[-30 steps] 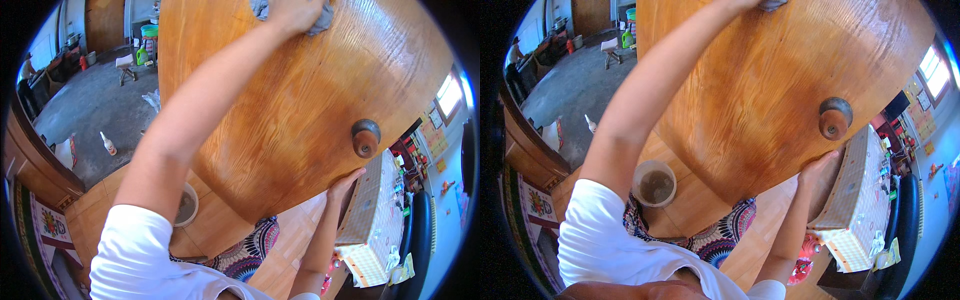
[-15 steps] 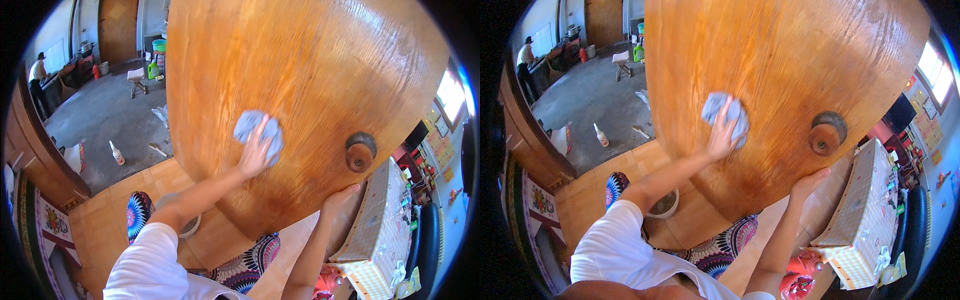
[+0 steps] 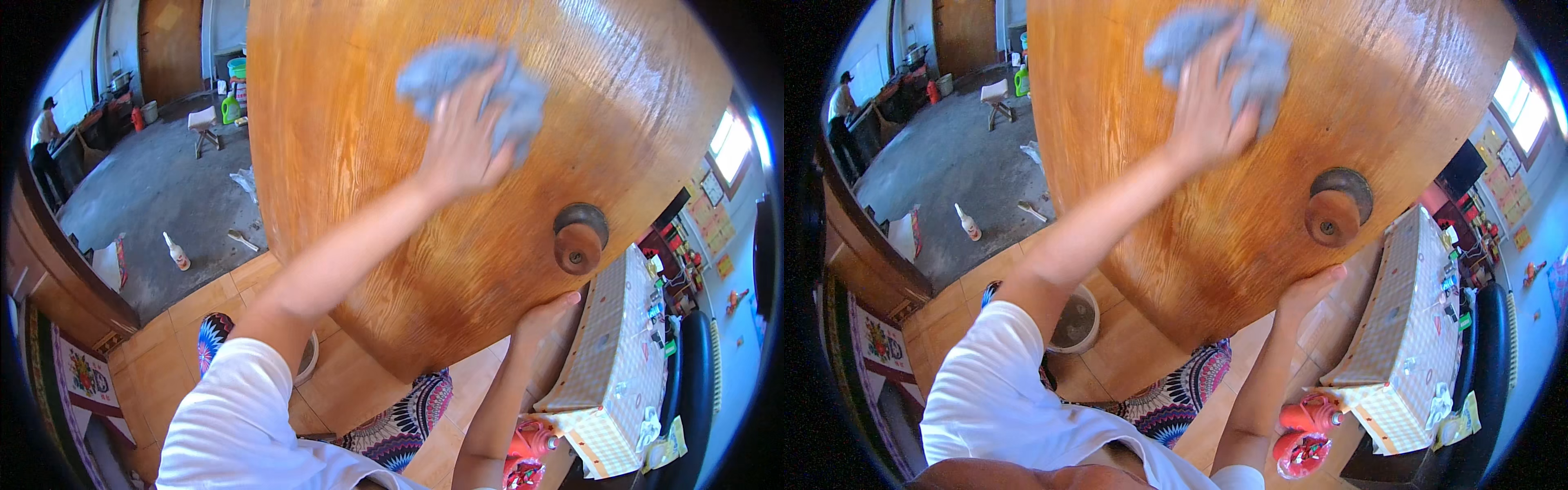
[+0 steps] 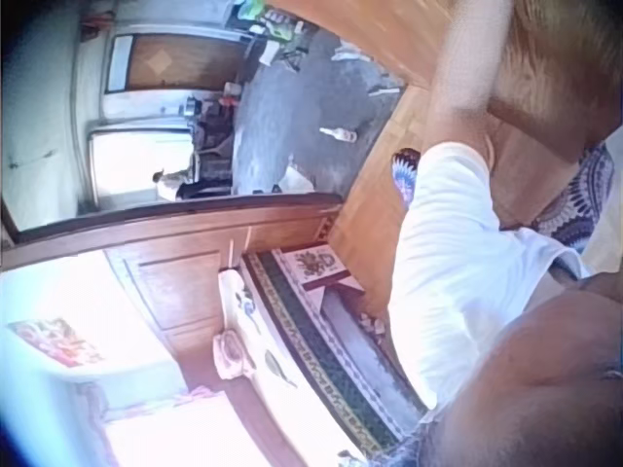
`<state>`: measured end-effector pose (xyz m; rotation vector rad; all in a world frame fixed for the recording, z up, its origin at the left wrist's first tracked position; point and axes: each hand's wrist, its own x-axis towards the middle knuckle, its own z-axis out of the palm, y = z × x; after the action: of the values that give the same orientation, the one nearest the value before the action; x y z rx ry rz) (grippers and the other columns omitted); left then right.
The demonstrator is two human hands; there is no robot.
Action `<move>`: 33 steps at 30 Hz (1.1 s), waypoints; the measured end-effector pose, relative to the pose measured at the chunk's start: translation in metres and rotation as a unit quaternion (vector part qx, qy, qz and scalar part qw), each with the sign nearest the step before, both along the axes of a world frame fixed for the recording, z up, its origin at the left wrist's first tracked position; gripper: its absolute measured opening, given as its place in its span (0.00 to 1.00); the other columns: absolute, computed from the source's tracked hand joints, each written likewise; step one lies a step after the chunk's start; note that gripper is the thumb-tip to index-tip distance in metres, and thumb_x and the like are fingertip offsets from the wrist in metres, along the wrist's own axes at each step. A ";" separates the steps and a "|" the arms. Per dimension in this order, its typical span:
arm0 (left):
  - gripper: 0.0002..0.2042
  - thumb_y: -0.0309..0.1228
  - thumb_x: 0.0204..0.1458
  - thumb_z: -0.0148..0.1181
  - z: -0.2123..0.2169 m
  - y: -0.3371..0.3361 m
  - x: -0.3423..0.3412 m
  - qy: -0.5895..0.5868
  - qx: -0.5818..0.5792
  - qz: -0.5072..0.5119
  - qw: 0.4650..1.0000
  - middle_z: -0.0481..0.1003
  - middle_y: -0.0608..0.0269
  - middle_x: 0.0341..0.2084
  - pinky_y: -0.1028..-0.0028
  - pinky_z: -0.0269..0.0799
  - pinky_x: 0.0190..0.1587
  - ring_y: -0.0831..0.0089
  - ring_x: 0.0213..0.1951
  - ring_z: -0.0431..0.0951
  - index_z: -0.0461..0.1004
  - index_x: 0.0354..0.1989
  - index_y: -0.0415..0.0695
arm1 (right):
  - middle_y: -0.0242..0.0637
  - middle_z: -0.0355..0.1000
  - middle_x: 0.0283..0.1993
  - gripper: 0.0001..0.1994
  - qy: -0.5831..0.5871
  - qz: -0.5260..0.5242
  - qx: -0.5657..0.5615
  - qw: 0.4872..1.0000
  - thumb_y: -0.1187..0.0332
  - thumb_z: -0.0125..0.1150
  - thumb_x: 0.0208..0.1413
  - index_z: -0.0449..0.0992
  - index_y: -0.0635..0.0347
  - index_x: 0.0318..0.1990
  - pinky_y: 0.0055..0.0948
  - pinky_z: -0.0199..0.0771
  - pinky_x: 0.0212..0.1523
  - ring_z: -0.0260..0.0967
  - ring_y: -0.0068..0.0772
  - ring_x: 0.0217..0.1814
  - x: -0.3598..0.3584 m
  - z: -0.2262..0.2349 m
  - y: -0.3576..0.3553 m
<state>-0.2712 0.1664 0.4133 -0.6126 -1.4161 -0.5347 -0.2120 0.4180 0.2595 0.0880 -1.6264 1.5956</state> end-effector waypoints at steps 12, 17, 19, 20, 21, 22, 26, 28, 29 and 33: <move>0.29 0.29 0.44 0.66 -0.003 -0.001 0.015 -0.068 -0.048 -0.027 0.996 0.53 0.46 0.68 0.47 0.51 0.66 0.45 0.65 0.57 0.65 0.58 0.41 | 0.48 0.58 0.67 0.40 0.000 0.022 -0.003 1.000 0.39 0.25 0.68 0.57 0.72 0.65 0.37 0.51 0.69 0.55 0.43 0.69 0.002 0.004 0.004; 0.27 0.44 0.60 0.47 0.189 -0.062 -0.008 -0.029 0.057 0.109 0.992 0.56 0.47 0.67 0.44 0.44 0.67 0.47 0.69 0.52 0.62 0.64 0.42 | 0.48 0.57 0.68 0.40 0.002 0.027 -0.009 1.000 0.38 0.24 0.67 0.56 0.71 0.66 0.38 0.50 0.70 0.53 0.42 0.70 0.006 0.008 -0.013; 0.26 0.49 0.62 0.48 0.176 -0.075 -0.005 -0.041 0.096 0.055 0.993 0.60 0.47 0.65 0.46 0.45 0.67 0.48 0.68 0.54 0.66 0.63 0.46 | 0.45 0.53 0.72 0.40 -0.010 0.062 -0.055 0.997 0.38 0.26 0.67 0.52 0.69 0.68 0.37 0.45 0.72 0.49 0.41 0.73 0.018 0.012 -0.014; 0.25 0.47 0.62 0.48 0.151 -0.078 -0.018 0.009 0.080 0.035 0.996 0.60 0.46 0.64 0.48 0.46 0.67 0.47 0.67 0.55 0.66 0.62 0.45 | 0.44 0.50 0.73 0.40 -0.012 0.079 -0.078 0.994 0.38 0.27 0.67 0.51 0.69 0.70 0.36 0.42 0.73 0.47 0.40 0.74 0.022 0.015 -0.014; 0.24 0.46 0.63 0.47 0.119 -0.084 -0.027 0.059 0.060 0.022 0.996 0.61 0.44 0.64 0.50 0.47 0.68 0.47 0.66 0.56 0.66 0.62 0.44 | 0.43 0.50 0.73 0.40 -0.018 0.073 -0.084 0.994 0.38 0.27 0.67 0.50 0.68 0.70 0.36 0.42 0.73 0.47 0.40 0.74 0.021 0.015 -0.017; 0.24 0.47 0.60 0.51 0.078 -0.085 -0.033 0.024 0.086 0.027 0.996 0.60 0.46 0.64 0.51 0.49 0.66 0.47 0.67 0.55 0.67 0.61 0.49 | 0.43 0.50 0.73 0.40 -0.025 0.061 -0.085 0.994 0.39 0.27 0.67 0.50 0.68 0.70 0.36 0.41 0.73 0.47 0.40 0.74 0.021 0.015 -0.015; 0.29 0.40 0.56 0.58 -0.117 -0.101 -0.030 -0.152 0.133 0.069 0.977 0.52 0.42 0.66 0.49 0.46 0.68 0.41 0.68 0.50 0.61 0.63 0.41 | 0.49 0.52 0.71 0.40 -0.025 -0.014 -0.007 1.000 0.39 0.25 0.68 0.53 0.73 0.67 0.37 0.46 0.72 0.51 0.42 0.71 0.015 0.018 -0.019; 0.29 0.39 0.56 0.59 -0.209 -0.110 -0.022 -0.210 0.140 0.100 0.962 0.49 0.40 0.67 0.50 0.45 0.69 0.40 0.68 0.47 0.60 0.63 0.38 | 0.49 0.53 0.71 0.39 -0.032 -0.021 -0.037 0.999 0.40 0.25 0.68 0.53 0.74 0.67 0.37 0.46 0.72 0.51 0.42 0.71 0.006 0.012 -0.020; 0.28 0.37 0.56 0.60 -0.230 -0.106 -0.014 -0.226 0.156 0.087 0.958 0.51 0.40 0.65 0.48 0.46 0.68 0.39 0.67 0.49 0.61 0.63 0.37 | 0.49 0.53 0.70 0.39 -0.029 -0.030 -0.051 0.998 0.41 0.25 0.69 0.54 0.74 0.67 0.37 0.46 0.72 0.51 0.42 0.71 0.000 0.011 -0.017; 0.25 0.32 0.57 0.59 -0.153 -0.102 -0.017 -0.219 0.177 0.118 0.952 0.55 0.40 0.64 0.47 0.49 0.65 0.39 0.64 0.53 0.63 0.62 0.38 | 0.47 0.52 0.71 0.39 0.000 0.018 -0.020 1.000 0.41 0.25 0.69 0.53 0.72 0.68 0.36 0.45 0.72 0.49 0.42 0.72 0.001 0.005 -0.003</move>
<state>-0.2878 0.0641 0.2601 -0.0281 -1.7264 -0.7407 -0.2107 0.4153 0.2642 0.0958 -1.6005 1.6547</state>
